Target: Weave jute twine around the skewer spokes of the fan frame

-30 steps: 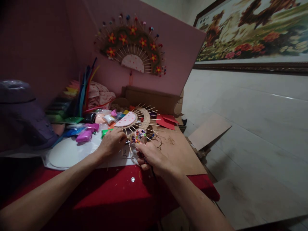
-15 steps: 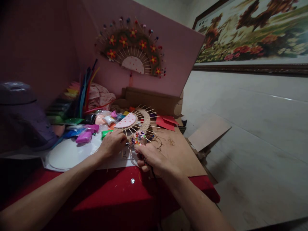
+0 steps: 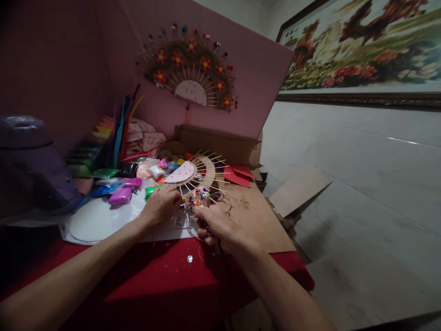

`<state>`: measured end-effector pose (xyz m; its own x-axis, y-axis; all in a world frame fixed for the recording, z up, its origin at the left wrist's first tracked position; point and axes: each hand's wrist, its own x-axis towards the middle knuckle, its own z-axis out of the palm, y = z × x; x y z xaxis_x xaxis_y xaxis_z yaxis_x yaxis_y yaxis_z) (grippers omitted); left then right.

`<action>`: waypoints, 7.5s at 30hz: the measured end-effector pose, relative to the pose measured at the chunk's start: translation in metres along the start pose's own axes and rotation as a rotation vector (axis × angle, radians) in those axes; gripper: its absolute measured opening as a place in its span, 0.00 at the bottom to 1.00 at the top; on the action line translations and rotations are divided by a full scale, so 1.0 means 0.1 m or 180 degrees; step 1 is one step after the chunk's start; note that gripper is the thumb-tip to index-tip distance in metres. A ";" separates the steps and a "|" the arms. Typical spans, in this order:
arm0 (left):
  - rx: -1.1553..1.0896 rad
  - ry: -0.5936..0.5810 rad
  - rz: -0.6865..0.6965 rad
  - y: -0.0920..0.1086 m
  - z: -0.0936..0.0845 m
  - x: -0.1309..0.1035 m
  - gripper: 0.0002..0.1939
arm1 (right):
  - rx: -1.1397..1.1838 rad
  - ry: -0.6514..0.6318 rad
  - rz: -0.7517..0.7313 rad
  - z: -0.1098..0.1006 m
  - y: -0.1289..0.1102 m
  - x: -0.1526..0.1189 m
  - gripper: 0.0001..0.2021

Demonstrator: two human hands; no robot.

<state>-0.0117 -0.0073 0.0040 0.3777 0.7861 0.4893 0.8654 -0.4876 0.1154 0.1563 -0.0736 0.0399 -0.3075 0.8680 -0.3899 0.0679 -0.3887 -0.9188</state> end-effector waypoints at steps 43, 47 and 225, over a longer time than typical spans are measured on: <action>-0.0033 0.0012 0.0078 0.00 0.01 -0.01 0.10 | -0.0047 0.0067 0.0116 0.05 -0.07 -0.04 0.10; -0.0016 0.0023 0.0103 -0.01 0.03 -0.01 0.10 | -0.0140 0.0129 0.0146 0.05 -0.07 -0.04 0.10; -0.0081 0.0142 0.0194 0.00 0.01 -0.01 0.08 | -0.2164 0.2751 -0.0686 -1.00 0.32 -0.33 0.13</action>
<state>-0.0120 -0.0072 0.0031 0.4139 0.7372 0.5341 0.8324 -0.5440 0.1058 0.2640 -0.0840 0.0169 0.3692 0.9225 0.1131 0.6784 -0.1843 -0.7113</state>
